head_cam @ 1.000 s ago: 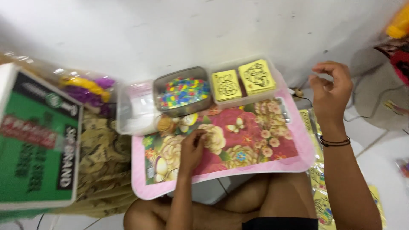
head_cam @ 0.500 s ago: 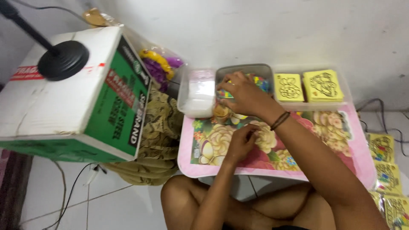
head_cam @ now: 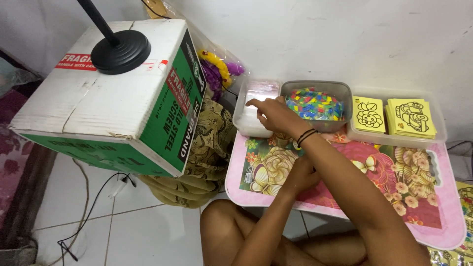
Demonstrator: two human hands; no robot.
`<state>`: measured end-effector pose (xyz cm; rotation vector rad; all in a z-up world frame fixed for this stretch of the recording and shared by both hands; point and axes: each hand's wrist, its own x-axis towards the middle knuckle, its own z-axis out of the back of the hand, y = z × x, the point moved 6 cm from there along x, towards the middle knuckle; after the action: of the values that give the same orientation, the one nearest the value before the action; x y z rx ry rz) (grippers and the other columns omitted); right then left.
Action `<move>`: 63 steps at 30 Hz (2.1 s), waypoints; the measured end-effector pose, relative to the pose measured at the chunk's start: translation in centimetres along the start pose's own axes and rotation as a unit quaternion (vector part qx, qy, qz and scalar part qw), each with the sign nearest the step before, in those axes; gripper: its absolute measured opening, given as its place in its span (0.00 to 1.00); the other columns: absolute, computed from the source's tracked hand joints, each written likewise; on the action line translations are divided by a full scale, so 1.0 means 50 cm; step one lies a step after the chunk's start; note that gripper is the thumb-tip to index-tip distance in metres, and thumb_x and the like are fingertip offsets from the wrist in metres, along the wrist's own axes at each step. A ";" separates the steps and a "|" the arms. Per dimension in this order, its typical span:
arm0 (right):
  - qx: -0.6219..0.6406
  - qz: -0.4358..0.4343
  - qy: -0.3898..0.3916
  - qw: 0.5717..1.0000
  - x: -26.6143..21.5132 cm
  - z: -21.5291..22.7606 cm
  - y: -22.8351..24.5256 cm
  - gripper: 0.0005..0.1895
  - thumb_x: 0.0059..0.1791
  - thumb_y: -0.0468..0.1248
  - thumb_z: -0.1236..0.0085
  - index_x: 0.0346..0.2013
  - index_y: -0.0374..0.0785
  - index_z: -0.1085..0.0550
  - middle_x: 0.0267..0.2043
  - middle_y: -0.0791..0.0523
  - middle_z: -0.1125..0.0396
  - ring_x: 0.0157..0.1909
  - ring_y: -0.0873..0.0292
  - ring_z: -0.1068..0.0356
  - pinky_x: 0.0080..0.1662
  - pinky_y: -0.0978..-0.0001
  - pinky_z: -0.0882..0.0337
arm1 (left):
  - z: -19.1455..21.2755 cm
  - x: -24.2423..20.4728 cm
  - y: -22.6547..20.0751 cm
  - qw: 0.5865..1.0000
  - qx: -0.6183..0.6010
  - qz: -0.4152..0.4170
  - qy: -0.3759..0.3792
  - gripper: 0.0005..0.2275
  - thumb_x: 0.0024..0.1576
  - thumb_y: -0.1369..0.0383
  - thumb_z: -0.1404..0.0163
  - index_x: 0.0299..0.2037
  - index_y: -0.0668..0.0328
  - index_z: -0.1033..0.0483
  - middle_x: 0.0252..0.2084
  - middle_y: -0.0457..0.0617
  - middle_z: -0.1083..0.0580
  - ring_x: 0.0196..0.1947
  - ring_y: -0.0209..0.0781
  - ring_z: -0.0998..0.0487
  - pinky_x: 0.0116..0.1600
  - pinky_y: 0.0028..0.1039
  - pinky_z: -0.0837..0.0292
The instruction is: The person places colorful plastic pieces onto yellow cards with drawings, then slides each card into a small plastic bag.
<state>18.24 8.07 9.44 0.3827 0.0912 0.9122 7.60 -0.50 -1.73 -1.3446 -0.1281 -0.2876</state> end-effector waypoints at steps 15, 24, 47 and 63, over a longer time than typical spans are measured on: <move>0.114 0.148 -0.257 0.948 -0.265 0.238 0.083 0.09 0.44 0.26 0.41 0.36 0.38 0.21 0.34 0.53 0.31 0.39 0.46 0.29 0.45 0.57 0.29 | 0.037 -0.014 -0.132 0.999 0.013 -0.024 0.016 0.09 0.60 0.76 0.55 0.48 0.67 0.24 0.39 0.68 0.23 0.38 0.69 0.21 0.43 0.52 0.27; -0.021 0.082 -0.346 0.934 -0.554 0.150 0.024 0.09 0.42 0.29 0.39 0.32 0.46 0.20 0.36 0.58 0.32 0.40 0.51 0.30 0.47 0.58 0.31 | 0.000 -0.041 0.092 0.963 -0.246 0.013 -0.109 0.28 0.69 0.56 0.73 0.63 0.77 0.32 0.61 0.68 0.31 0.68 0.60 0.37 0.76 0.49 0.54; 0.031 0.112 -0.397 0.910 -0.595 0.009 -0.002 0.02 0.46 0.34 0.35 0.31 0.47 0.20 0.32 0.57 0.30 0.36 0.51 0.28 0.43 0.55 0.30 | 0.012 -0.008 -0.033 0.988 -0.142 0.019 -0.050 0.12 0.59 0.75 0.47 0.52 0.65 0.29 0.24 0.49 0.22 0.13 0.35 0.29 0.22 0.22 0.31; -0.101 0.180 -0.404 0.891 -0.599 0.028 0.048 0.01 0.47 0.31 0.39 0.31 0.40 0.21 0.19 0.58 0.44 0.22 0.57 0.38 0.43 0.58 0.26 | 0.024 -0.010 -0.082 0.989 -0.136 0.025 -0.045 0.20 0.59 0.74 0.46 0.60 0.73 0.34 0.27 0.55 0.21 0.28 0.38 0.23 0.39 0.27 0.27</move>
<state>-1.60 -14.53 9.09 0.5700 -0.8631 1.0490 6.07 -0.07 2.28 -1.6293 -0.1349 -0.2066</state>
